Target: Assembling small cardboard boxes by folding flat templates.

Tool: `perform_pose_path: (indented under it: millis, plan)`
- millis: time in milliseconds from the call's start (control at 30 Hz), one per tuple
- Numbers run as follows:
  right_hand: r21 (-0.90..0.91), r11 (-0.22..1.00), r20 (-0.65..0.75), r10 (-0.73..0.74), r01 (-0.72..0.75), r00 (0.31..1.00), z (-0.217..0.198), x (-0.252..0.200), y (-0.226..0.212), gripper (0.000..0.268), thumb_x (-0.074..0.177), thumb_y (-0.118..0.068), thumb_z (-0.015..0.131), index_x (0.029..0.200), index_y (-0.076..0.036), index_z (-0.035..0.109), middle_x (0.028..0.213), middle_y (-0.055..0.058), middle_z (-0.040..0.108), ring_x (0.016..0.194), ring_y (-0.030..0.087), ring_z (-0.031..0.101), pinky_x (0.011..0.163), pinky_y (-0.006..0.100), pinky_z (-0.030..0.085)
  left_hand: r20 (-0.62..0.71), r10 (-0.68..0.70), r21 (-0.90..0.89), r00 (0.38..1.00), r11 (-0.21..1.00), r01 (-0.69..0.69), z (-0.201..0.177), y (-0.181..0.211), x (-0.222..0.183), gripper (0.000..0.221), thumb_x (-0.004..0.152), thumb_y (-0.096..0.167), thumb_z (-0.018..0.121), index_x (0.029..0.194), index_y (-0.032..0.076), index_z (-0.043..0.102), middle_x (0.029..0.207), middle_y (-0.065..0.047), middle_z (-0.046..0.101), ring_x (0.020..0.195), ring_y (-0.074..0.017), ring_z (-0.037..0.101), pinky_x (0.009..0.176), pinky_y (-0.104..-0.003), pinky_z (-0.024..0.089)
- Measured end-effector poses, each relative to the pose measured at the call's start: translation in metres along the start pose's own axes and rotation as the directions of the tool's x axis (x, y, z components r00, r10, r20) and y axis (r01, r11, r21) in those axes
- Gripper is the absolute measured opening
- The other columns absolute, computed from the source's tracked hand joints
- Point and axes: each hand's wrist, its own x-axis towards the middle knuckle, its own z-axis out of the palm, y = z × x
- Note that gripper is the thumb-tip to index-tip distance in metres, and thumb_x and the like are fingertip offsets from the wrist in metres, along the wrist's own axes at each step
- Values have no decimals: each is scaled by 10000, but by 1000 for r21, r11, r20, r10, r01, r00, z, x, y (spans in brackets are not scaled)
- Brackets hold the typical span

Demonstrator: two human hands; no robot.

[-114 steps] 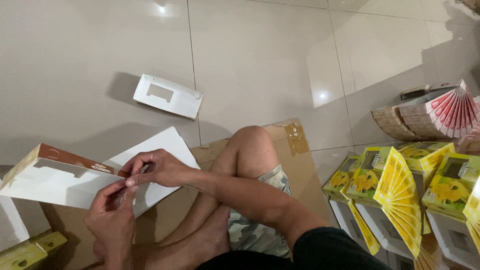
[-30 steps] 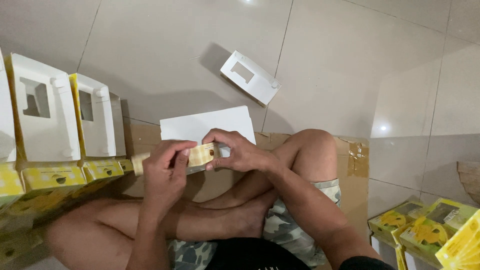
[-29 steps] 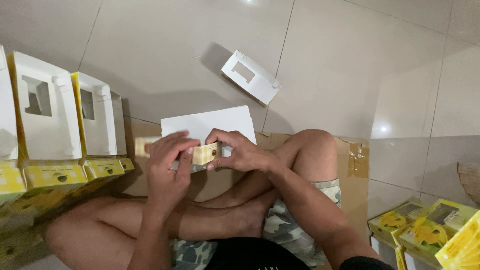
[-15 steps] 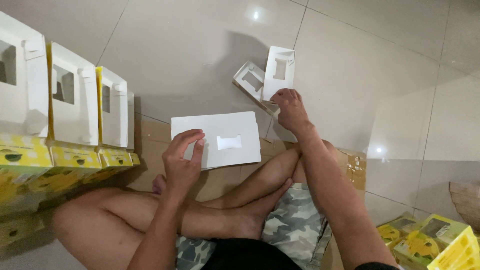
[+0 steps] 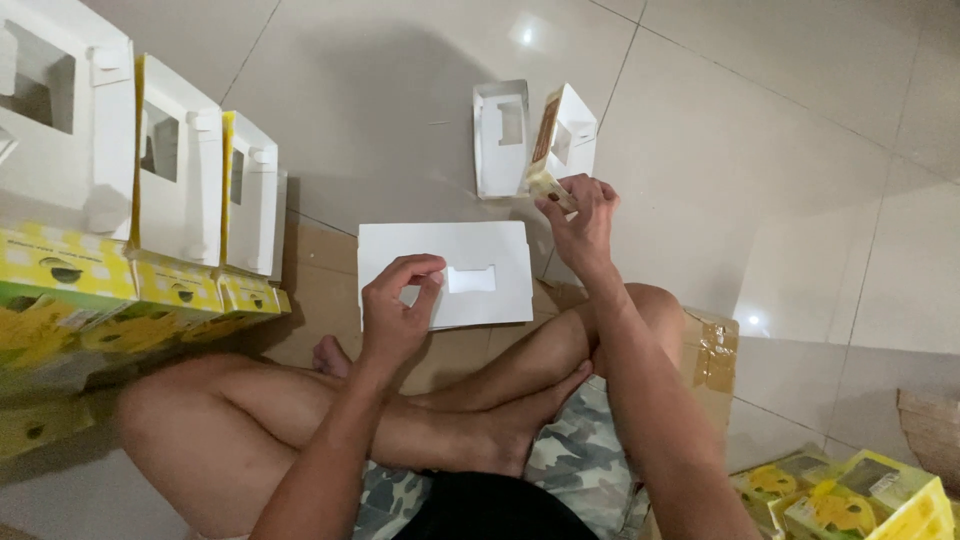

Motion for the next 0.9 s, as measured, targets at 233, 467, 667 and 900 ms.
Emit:
perform_pose_path:
  millis: [233, 467, 667, 900]
  plan:
    - [18, 989, -175, -141, 146, 974, -21, 28, -49, 102, 998, -182, 770, 950, -135, 693, 1034, 10, 691, 1145, 226, 629, 1039, 478, 338, 57, -92, -72, 994, 993, 96, 15, -21, 8, 160, 997, 89, 661, 1121, 44, 752, 1082, -174, 726, 994, -337, 716, 880, -454, 568]
    - [-180, 931, 234, -274, 319, 933, 39, 42, -9, 171, 904, -28, 756, 1054, -106, 784, 1031, 80, 696, 1052, 265, 679, 936, 392, 542, 122, -198, 21, 973, 980, 197, 26, -24, 2, 148, 992, 69, 652, 1090, 56, 763, 1018, -163, 734, 947, -286, 698, 859, -430, 563]
    - [-436, 836, 331, -195, 333, 923, 74, 37, 29, 172, 830, -227, 859, 971, -196, 766, 928, -10, 675, 1019, 194, 659, 1016, 429, 463, 170, -228, 89, 959, 972, 215, 32, -34, 6, 144, 988, 60, 657, 1090, 59, 760, 992, -158, 733, 912, -262, 694, 834, -403, 571]
    - [-259, 922, 204, -239, 288, 949, 62, 41, 22, 130, 858, -186, 865, 907, -177, 745, 879, -14, 698, 945, 174, 670, 1046, 474, 349, 160, -253, 74, 954, 967, 244, 34, -36, 8, 157, 993, 73, 657, 1111, 78, 761, 990, -130, 730, 898, -215, 677, 814, -364, 574]
